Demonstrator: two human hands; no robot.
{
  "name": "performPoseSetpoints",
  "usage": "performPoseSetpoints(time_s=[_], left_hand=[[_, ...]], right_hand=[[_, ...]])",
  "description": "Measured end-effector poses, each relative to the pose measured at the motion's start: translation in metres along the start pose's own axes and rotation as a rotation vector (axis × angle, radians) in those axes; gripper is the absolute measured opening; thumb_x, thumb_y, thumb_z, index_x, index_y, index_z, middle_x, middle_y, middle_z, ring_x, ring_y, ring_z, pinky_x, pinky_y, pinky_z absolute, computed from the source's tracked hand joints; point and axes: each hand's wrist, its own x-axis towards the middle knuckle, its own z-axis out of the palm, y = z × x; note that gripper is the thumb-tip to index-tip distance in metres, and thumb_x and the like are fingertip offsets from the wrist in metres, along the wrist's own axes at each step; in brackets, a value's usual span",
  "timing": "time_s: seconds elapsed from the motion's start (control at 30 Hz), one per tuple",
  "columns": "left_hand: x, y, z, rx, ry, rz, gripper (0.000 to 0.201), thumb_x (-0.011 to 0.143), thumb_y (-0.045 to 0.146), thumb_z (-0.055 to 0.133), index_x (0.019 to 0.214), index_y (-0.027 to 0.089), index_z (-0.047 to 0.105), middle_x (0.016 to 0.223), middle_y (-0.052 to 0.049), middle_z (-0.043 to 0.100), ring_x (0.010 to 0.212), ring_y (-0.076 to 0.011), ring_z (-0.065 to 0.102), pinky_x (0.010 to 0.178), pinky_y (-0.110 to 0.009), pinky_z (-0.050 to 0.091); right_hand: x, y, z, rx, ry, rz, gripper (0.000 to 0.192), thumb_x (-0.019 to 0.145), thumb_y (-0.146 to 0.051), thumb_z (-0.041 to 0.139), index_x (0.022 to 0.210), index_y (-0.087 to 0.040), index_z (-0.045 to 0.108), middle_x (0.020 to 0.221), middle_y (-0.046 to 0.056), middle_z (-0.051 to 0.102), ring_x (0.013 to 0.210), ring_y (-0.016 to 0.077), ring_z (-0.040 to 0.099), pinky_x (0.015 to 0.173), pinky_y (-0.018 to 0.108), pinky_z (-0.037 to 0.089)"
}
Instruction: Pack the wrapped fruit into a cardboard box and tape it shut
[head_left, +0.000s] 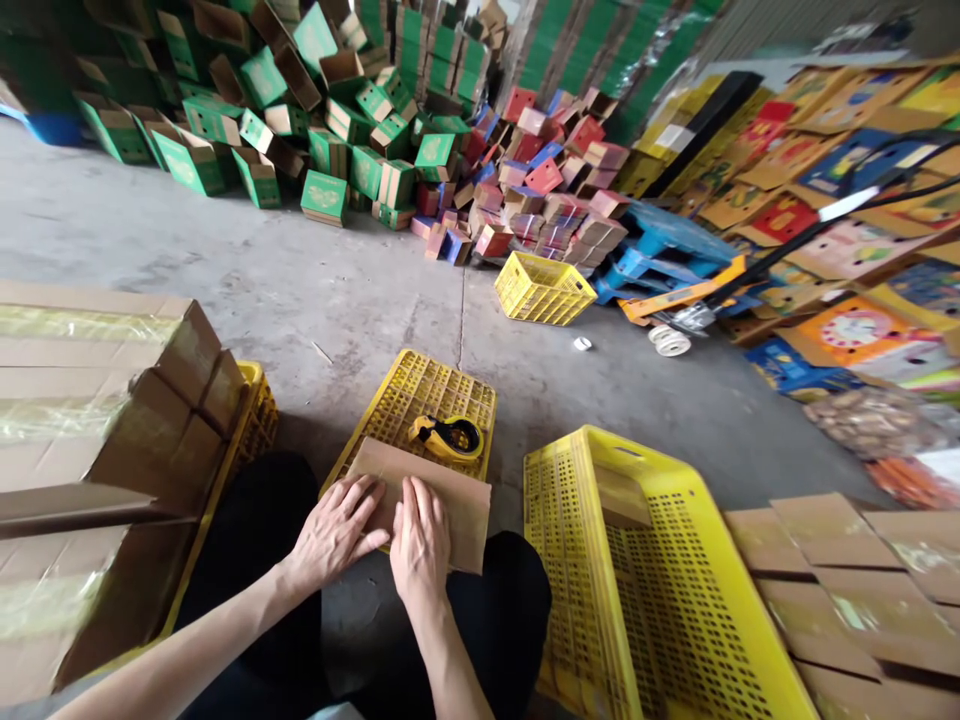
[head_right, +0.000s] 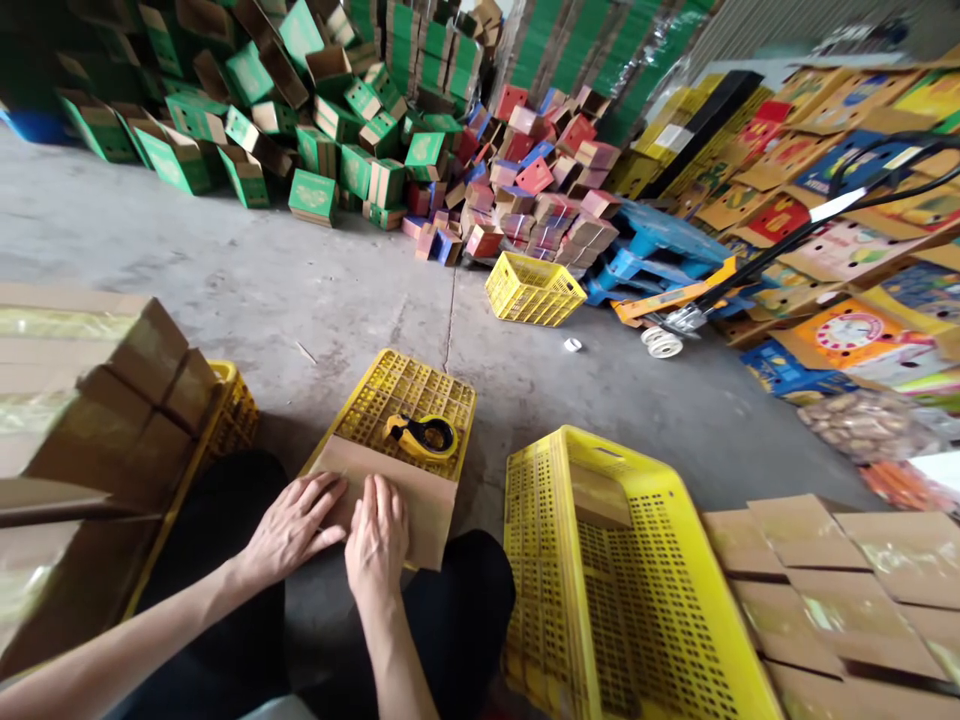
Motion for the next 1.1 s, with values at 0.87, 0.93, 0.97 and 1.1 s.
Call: performPoseSetpoints(time_s=[0.87, 0.93, 0.97, 1.1], left_hand=[[-0.022, -0.006, -0.003, 0.055, -0.048, -0.025, 0.100, 0.100, 0.076, 0.039, 0.170, 0.010, 0.012, 0.169, -0.022, 0.034, 0.157, -0.0371, 0.034, 0.123, -0.047, 0.040], [-0.022, -0.004, 0.001, 0.056, -0.040, -0.039, 0.101, 0.099, 0.076, 0.038, 0.170, 0.009, 0.011, 0.169, -0.023, 0.033, 0.157, -0.0383, 0.032, 0.123, -0.049, 0.039], [-0.022, -0.003, 0.002, 0.060, -0.039, -0.043, 0.100, 0.100, 0.075, 0.037, 0.170, 0.009, 0.011, 0.169, -0.024, 0.033, 0.157, -0.0383, 0.032, 0.123, -0.050, 0.039], [-0.021, -0.003, 0.002, 0.073, -0.058, -0.054, 0.089, 0.104, 0.070, 0.033, 0.170, 0.014, 0.014, 0.169, -0.020, 0.036, 0.157, -0.0359, 0.035, 0.124, -0.052, 0.035]], right_hand=[[-0.007, 0.005, 0.008, -0.007, 0.009, -0.045, 0.055, 0.109, -0.031, 0.047, 0.161, -0.014, 0.044, 0.161, 0.016, 0.050, 0.151, 0.0378, 0.044, 0.119, 0.059, 0.044], [-0.010, -0.002, 0.007, 0.013, -0.010, -0.060, 0.056, 0.109, -0.032, 0.048, 0.162, -0.016, 0.043, 0.162, 0.015, 0.049, 0.152, 0.0378, 0.043, 0.120, 0.060, 0.043], [-0.012, -0.007, 0.007, 0.030, -0.022, -0.075, 0.056, 0.108, -0.031, 0.048, 0.162, -0.016, 0.041, 0.163, 0.014, 0.048, 0.152, 0.0365, 0.042, 0.120, 0.059, 0.043], [-0.026, -0.023, 0.002, 0.092, -0.068, -0.143, 0.058, 0.108, -0.025, 0.046, 0.165, -0.017, 0.035, 0.164, 0.011, 0.047, 0.154, 0.0311, 0.041, 0.122, 0.053, 0.044]])
